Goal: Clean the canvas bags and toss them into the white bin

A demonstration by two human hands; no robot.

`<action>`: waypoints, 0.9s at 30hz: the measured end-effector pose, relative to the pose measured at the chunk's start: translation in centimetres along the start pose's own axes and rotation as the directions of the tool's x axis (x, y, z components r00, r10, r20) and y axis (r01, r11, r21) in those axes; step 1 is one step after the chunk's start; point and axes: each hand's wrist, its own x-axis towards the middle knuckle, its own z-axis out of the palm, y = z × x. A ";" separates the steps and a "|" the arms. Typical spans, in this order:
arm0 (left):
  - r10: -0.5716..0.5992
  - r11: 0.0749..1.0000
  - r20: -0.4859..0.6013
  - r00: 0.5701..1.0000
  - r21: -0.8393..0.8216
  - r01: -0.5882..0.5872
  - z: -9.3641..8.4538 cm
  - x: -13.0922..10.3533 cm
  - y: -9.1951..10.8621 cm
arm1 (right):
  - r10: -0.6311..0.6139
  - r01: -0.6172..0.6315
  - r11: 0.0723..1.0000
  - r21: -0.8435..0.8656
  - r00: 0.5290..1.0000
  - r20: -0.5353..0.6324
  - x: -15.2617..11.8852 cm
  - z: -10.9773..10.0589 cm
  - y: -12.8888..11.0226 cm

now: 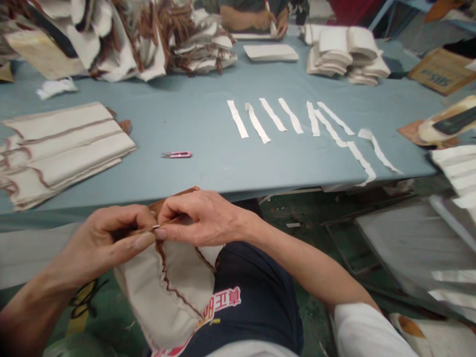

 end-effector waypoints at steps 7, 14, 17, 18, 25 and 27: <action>0.025 0.995 0.029 0.999 0.100 -0.028 -0.7 -0.4 -0.7 | -0.017 0.019 0.988 -0.150 1.000 0.014 0.1 0.3 -1.1; 0.083 0.938 0.047 0.995 0.334 -0.094 -2.2 -0.3 1.1 | 0.049 -0.034 0.951 -0.306 0.998 0.041 0.9 -1.0 -2.5; 0.146 0.887 0.075 0.986 0.431 -0.164 -2.9 0.2 1.8 | 0.103 -0.070 0.926 -0.372 0.992 0.069 1.4 -1.8 -3.5; 0.180 0.870 0.093 0.979 0.450 -0.203 -3.0 0.4 1.8 | 0.115 -0.079 0.915 -0.396 0.991 0.070 1.5 -1.9 -3.8; 0.257 0.751 0.239 0.936 0.560 -0.349 -2.8 2.0 2.5 | 0.183 -0.121 0.857 -0.500 0.980 0.076 1.5 -2.2 -4.4; 0.285 0.717 0.284 0.916 0.571 -0.400 -2.5 2.5 2.8 | 0.203 -0.134 0.855 -0.501 0.976 0.085 1.4 -2.3 -4.2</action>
